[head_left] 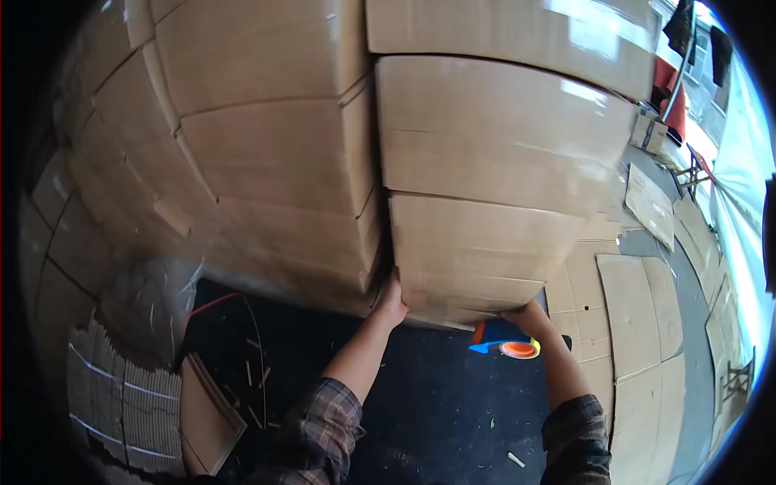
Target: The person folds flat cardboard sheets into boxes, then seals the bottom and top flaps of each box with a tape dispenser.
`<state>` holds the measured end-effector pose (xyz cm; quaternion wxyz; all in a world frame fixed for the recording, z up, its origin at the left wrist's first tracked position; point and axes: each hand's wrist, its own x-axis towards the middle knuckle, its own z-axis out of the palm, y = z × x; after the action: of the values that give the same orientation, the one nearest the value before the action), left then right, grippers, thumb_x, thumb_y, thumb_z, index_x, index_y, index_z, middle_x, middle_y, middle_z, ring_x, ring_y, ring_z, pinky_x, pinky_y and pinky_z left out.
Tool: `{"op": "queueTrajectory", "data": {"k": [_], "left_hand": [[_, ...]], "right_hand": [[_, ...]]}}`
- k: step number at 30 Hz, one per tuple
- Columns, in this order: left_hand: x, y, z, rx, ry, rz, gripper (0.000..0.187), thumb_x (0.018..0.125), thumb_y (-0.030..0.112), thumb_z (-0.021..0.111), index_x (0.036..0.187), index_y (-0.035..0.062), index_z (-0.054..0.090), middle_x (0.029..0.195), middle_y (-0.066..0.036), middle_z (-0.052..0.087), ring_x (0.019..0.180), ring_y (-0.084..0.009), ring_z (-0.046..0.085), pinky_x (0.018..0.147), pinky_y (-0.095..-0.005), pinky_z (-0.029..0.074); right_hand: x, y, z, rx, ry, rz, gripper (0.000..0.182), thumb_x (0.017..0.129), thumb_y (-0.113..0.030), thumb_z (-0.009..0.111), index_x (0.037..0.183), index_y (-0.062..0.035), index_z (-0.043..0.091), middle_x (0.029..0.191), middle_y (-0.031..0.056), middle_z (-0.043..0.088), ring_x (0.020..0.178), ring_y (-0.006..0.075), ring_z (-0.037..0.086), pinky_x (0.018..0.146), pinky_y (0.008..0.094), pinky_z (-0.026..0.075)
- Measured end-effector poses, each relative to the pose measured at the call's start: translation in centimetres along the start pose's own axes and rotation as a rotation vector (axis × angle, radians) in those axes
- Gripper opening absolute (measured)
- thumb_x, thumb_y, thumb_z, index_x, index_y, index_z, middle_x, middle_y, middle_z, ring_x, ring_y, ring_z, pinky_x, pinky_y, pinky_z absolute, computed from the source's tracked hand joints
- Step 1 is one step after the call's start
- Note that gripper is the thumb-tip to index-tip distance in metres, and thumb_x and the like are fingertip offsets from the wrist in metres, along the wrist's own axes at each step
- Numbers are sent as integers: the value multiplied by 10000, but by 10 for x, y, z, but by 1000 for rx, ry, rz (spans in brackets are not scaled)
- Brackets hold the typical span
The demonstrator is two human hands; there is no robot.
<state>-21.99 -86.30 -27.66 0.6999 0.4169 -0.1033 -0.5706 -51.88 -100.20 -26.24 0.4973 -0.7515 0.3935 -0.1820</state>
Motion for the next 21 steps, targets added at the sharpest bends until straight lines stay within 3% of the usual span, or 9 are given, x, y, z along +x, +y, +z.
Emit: {"op": "queueTrajectory", "data": {"k": [2,5,7,9,11,15,18,21], "left_hand": [[-15,-35,-6,3,-69,-12,640,925,601,425,1391,162,445,1443,-42,458,1343,-261,392,1083,-498,330],[-17,-19,6,30,67,13,656,925,610,416,1391,148,442,1440,-48,455,1335,-263,394,1081,-499,324],[2,-20,-9,-31,156,17,697,928,626,433,1417,130,406,1455,-53,436,1346,-246,376,1108,-423,304],[9,-22,-17,-27,111,93,730,919,652,427,1432,136,383,1482,-57,398,1375,-255,329,1124,-469,259],[4,-24,-25,86,345,51,783,899,705,390,1437,137,365,1466,-67,401,1359,-283,346,1095,-494,304],[-29,-29,-15,145,331,83,784,909,685,401,1460,134,314,1507,-74,328,1377,-288,314,1116,-518,271],[-65,-32,9,313,242,83,741,936,537,524,1497,172,207,1563,-69,166,1415,-367,216,1094,-602,269],[-50,-21,1,336,218,1,764,933,486,566,1517,200,164,1560,-62,161,1417,-393,195,1064,-608,316]], "right_hand": [[-53,19,0,-156,81,-4,357,765,-206,767,1080,-64,681,974,173,705,970,316,670,834,383,517],[-34,13,0,-268,58,99,395,759,-289,770,1090,-91,683,1008,174,697,986,344,655,844,413,515],[-17,-2,4,-373,33,169,411,759,-332,761,1089,-99,684,1025,175,691,994,348,649,850,424,514],[-12,-13,8,-482,7,218,456,756,-415,742,1098,-120,683,1066,167,682,1013,351,642,863,441,514],[-16,-17,10,-457,16,259,466,759,-405,742,1128,-129,667,1084,158,678,1027,351,637,869,444,512],[-25,-32,9,-436,29,309,512,774,-390,736,1209,-155,605,1137,141,665,1073,343,621,892,452,505],[-25,-35,9,-448,27,337,519,785,-391,730,1225,-164,573,1171,136,652,1100,331,613,908,449,498],[-24,-36,11,-467,49,364,504,788,-393,727,1211,-171,569,1180,131,649,1105,322,613,907,443,499]]}}
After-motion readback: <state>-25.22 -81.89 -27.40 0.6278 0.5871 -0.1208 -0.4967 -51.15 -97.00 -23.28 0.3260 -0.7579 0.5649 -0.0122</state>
